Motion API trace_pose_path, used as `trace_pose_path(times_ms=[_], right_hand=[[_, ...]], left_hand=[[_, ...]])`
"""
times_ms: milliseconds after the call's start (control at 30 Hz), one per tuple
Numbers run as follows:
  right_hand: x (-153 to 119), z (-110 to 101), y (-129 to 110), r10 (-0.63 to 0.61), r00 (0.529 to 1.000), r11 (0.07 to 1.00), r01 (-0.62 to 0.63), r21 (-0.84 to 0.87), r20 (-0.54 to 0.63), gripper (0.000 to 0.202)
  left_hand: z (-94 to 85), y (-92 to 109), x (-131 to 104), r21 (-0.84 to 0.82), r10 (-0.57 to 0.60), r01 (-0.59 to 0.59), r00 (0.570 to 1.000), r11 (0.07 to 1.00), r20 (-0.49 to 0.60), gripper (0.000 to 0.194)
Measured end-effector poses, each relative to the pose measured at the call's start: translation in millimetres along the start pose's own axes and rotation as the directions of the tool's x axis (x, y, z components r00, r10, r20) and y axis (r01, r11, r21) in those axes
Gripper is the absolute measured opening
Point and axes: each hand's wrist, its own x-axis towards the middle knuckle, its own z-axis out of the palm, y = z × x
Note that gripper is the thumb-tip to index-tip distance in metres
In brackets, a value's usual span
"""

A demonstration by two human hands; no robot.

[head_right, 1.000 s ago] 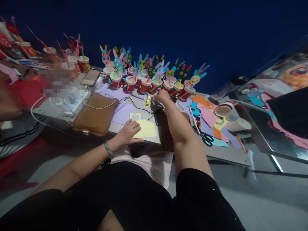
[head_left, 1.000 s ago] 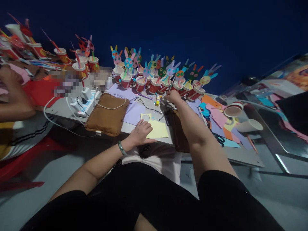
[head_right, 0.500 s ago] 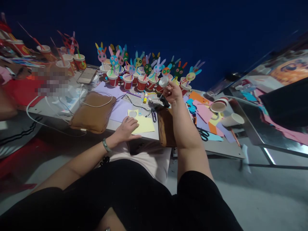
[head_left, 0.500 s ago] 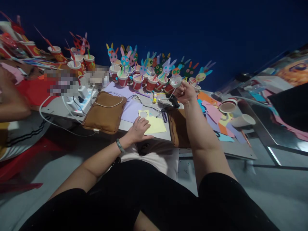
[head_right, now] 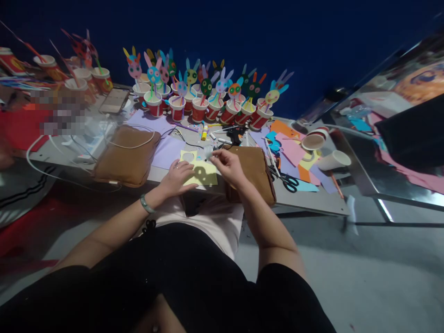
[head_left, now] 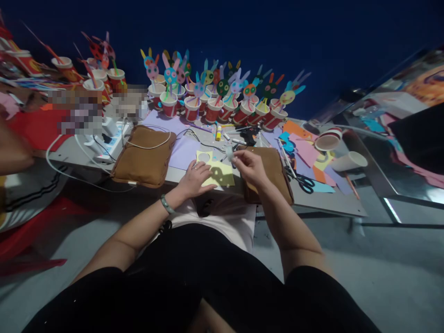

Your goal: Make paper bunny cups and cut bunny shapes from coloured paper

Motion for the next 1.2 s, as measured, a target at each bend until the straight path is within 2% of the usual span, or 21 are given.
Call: trace_pose_path(times_ms=[67, 167, 300, 400, 500, 767, 833, 867, 933, 967, 1000, 1033, 1067, 1100, 1133, 1200], right_hand=[[-18.9, 8.4, -0.1, -0.116, 0.993, 0.979, 0.120, -0.167, 0.037, 0.033], [-36.8, 20.5, 2.0, -0.246, 0.966, 0.896, 0.259, -0.361, 0.083, 0.030], [-48.7, 35.4, 2.5, -0.325, 0.944, 0.813, 0.310, -0.493, 0.058, 0.030], [-55.0, 43.9, 0.1, -0.316, 0.949, 0.843, 0.277, -0.462, -0.007, 0.028], [-60.4, 50.0, -2.0, -0.295, 0.951, 0.894, 0.242, -0.376, -0.089, 0.026], [-66.2, 52.0, -8.8, -0.180, 0.963, 0.962, 0.130, -0.240, -0.200, 0.023], [-65.9, 49.1, -9.9, -0.145, 0.962, 0.972, 0.096, -0.212, -0.230, 0.023], [-65.7, 47.3, -9.9, -0.130, 0.960, 0.975, 0.078, -0.207, -0.247, 0.024], [-65.1, 43.3, -8.6, -0.107, 0.951, 0.978, 0.048, -0.204, -0.290, 0.025], [-64.7, 41.1, -7.5, -0.100, 0.945, 0.978, 0.036, -0.204, -0.310, 0.026], [-64.3, 38.9, -6.1, -0.096, 0.940, 0.979, 0.029, -0.204, -0.327, 0.026], [-63.9, 36.6, -4.6, -0.097, 0.937, 0.978, 0.026, -0.208, -0.337, 0.026], [-63.4, 34.2, -2.9, -0.104, 0.934, 0.975, 0.028, -0.220, -0.341, 0.027], [-63.0, 31.9, -1.2, -0.121, 0.933, 0.970, 0.038, -0.241, -0.339, 0.027], [-62.6, 29.5, 0.6, -0.145, 0.932, 0.961, 0.053, -0.271, -0.332, 0.027], [-62.2, 25.1, 4.4, -0.200, 0.932, 0.934, 0.087, -0.348, -0.302, 0.028]], left_hand=[[-0.7, 3.5, 1.7, -0.141, -0.054, 0.039, 0.993, 0.989, -0.101, 0.035], [-5.1, 14.9, 6.4, -0.391, -0.217, 0.123, 0.954, 0.912, -0.207, 0.038], [-14.7, 31.9, 11.9, -0.655, -0.422, 0.228, 0.893, 0.720, -0.154, 0.038], [-20.2, 37.9, 11.9, -0.755, -0.509, 0.264, 0.854, 0.600, -0.106, 0.040], [-23.0, 39.4, 9.9, -0.793, -0.543, 0.281, 0.837, 0.540, -0.073, 0.039], [-25.0, 41.0, 7.8, -0.772, -0.543, 0.296, 0.837, 0.563, -0.074, 0.024], [-25.8, 41.9, 4.9, -0.733, -0.492, 0.283, 0.867, 0.618, -0.080, 0.025], [-26.4, 42.7, 2.6, -0.688, -0.427, 0.264, 0.901, 0.676, -0.074, 0.029], [-27.5, 45.9, -3.8, -0.545, -0.201, 0.173, 0.980, 0.821, 0.007, 0.039], [-28.1, 48.2, -7.8, -0.464, -0.062, 0.094, 0.995, 0.881, 0.083, 0.038], [-28.6, 50.7, -12.2, -0.389, 0.060, 0.009, 0.984, 0.921, 0.165, 0.031], [-28.9, 53.2, -16.7, -0.334, 0.166, -0.077, 0.955, 0.940, 0.247, 0.022], [-29.1, 55.4, -21.1, -0.288, 0.218, -0.132, 0.932, 0.949, 0.291, 0.028], [-29.0, 57.0, -24.9, -0.256, 0.250, -0.171, 0.915, 0.951, 0.317, 0.046], [-28.7, 57.7, -28.1, -0.244, 0.276, -0.201, 0.904, 0.949, 0.327, 0.056], [-27.6, 56.5, -31.3, -0.251, 0.291, -0.219, 0.909, 0.943, 0.298, 0.043]])
